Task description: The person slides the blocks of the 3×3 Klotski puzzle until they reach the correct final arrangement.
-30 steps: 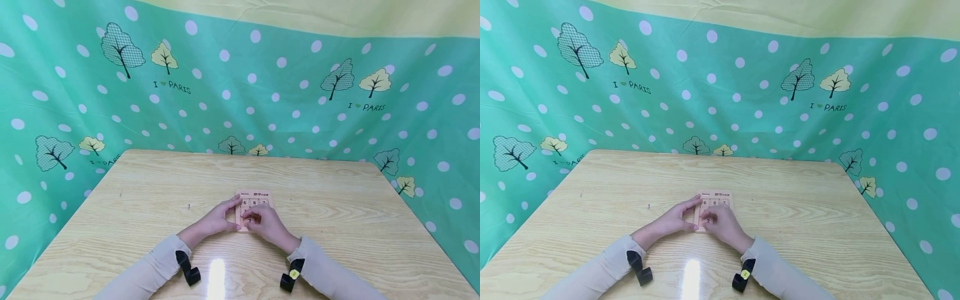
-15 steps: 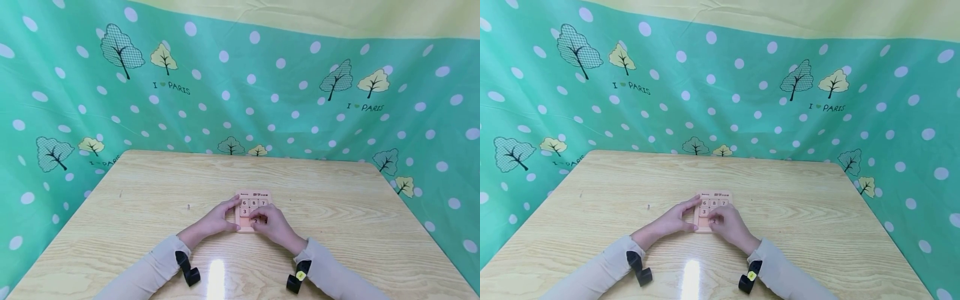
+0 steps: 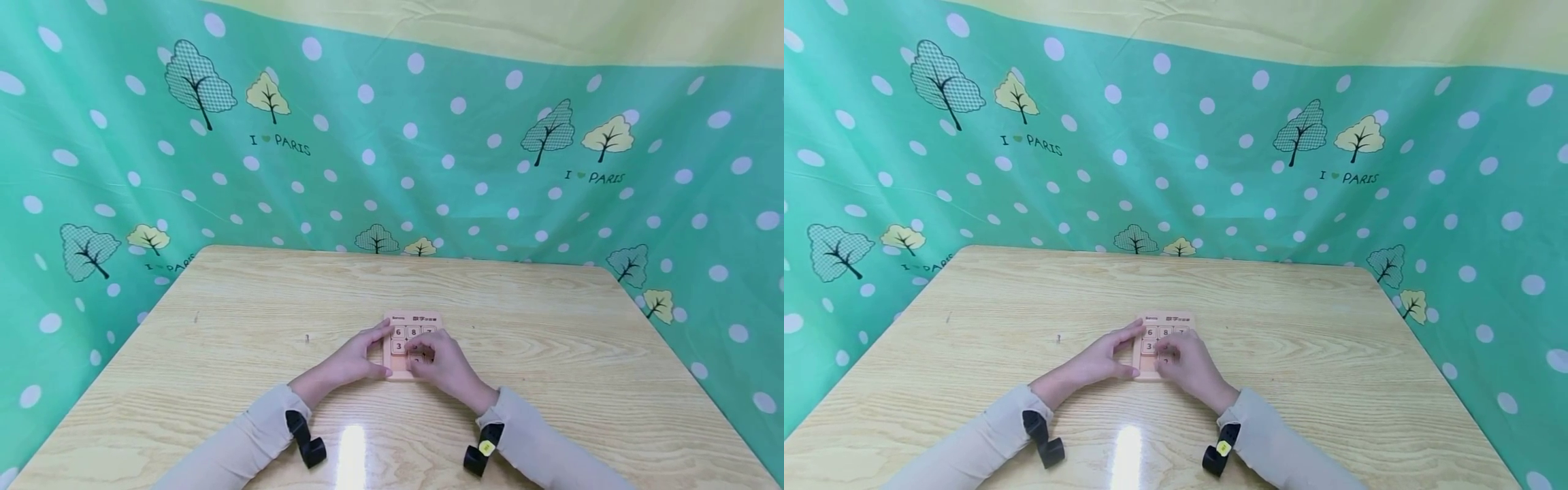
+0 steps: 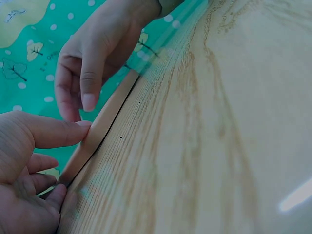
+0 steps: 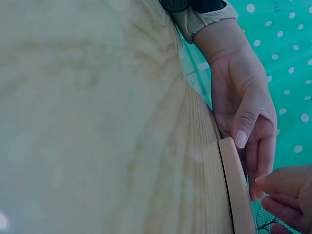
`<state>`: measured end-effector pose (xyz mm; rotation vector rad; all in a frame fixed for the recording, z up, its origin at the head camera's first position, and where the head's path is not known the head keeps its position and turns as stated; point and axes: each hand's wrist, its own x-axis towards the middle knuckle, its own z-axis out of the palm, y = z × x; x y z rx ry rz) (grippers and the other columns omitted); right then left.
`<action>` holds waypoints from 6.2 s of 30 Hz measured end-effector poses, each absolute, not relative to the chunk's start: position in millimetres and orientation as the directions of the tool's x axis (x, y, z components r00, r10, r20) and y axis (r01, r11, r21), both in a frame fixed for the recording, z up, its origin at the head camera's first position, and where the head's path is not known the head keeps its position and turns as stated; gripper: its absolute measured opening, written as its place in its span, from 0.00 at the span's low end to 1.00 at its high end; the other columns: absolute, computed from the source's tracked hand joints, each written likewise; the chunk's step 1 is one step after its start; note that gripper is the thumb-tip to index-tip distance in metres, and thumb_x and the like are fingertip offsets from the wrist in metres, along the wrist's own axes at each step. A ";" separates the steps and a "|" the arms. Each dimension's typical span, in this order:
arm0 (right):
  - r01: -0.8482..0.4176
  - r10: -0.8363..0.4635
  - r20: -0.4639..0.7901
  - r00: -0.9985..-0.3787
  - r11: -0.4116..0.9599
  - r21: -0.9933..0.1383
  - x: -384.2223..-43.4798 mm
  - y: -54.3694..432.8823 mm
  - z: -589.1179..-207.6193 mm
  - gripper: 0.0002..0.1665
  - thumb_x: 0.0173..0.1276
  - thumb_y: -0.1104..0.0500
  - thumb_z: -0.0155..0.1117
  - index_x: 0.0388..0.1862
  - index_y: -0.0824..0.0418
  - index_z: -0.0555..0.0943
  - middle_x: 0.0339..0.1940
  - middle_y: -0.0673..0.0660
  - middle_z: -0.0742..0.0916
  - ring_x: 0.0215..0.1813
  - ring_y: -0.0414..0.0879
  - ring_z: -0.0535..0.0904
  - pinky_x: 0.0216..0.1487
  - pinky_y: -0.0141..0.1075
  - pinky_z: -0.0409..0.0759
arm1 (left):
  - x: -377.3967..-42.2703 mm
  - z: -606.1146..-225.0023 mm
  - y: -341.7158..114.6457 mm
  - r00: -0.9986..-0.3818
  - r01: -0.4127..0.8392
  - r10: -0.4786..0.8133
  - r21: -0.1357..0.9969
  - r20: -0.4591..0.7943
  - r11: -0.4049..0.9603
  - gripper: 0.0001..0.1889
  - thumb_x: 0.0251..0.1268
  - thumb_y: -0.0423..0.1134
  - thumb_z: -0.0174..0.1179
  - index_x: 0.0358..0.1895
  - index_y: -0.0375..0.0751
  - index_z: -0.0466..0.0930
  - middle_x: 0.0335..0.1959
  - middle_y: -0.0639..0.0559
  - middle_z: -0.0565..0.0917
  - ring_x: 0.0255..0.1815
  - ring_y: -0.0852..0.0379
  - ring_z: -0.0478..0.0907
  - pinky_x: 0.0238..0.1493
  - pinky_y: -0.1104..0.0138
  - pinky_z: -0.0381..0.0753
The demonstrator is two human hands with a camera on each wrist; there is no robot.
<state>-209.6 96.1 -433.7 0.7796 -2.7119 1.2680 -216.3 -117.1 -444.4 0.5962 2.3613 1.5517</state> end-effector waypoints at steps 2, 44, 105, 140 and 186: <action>-0.473 -0.417 0.268 -0.869 0.538 -0.697 -211.7 94.1 -432.6 0.14 0.52 0.67 0.70 0.40 0.60 0.85 0.38 0.52 0.85 0.40 0.46 0.72 0.40 0.35 0.72 | -216.4 -444.4 -117.3 -0.884 0.198 0.467 0.915 0.013 0.350 0.43 0.45 0.30 0.70 0.69 0.34 0.60 0.75 0.43 0.52 0.75 0.42 0.46 0.73 0.51 0.45; -0.433 -0.424 0.191 -0.885 0.602 -0.671 -227.8 81.8 -428.4 0.12 0.55 0.66 0.70 0.39 0.59 0.85 0.39 0.51 0.87 0.44 0.44 0.74 0.47 0.38 0.71 | -217.1 -443.2 -116.9 -0.878 0.192 0.479 0.925 0.012 0.328 0.42 0.47 0.29 0.69 0.69 0.32 0.60 0.75 0.42 0.52 0.75 0.42 0.46 0.73 0.49 0.45; -0.400 -0.427 0.148 -0.892 0.595 -0.697 -245.0 84.6 -423.5 0.16 0.57 0.67 0.67 0.47 0.63 0.83 0.46 0.55 0.85 0.47 0.48 0.74 0.52 0.44 0.73 | -217.9 -445.7 -117.1 -0.881 0.180 0.474 0.927 0.003 0.329 0.42 0.47 0.30 0.70 0.69 0.33 0.60 0.75 0.44 0.52 0.75 0.43 0.44 0.73 0.49 0.43; -0.406 -0.445 0.136 -0.885 0.597 -0.692 -235.6 85.8 -425.3 0.10 0.58 0.66 0.67 0.39 0.60 0.85 0.38 0.51 0.85 0.42 0.44 0.73 0.47 0.39 0.73 | -217.4 -445.7 -117.4 -0.882 0.191 0.471 0.924 0.013 0.332 0.43 0.46 0.30 0.69 0.69 0.34 0.60 0.75 0.44 0.52 0.75 0.42 0.43 0.73 0.47 0.41; -0.335 -0.332 0.148 -0.931 0.627 -0.704 -252.6 110.2 -429.2 0.13 0.55 0.68 0.68 0.40 0.59 0.85 0.42 0.52 0.85 0.46 0.47 0.75 0.54 0.45 0.72 | -217.8 -445.9 -115.2 -0.889 0.165 0.457 0.922 -0.014 0.350 0.42 0.46 0.31 0.70 0.69 0.35 0.61 0.75 0.46 0.51 0.75 0.42 0.44 0.73 0.48 0.42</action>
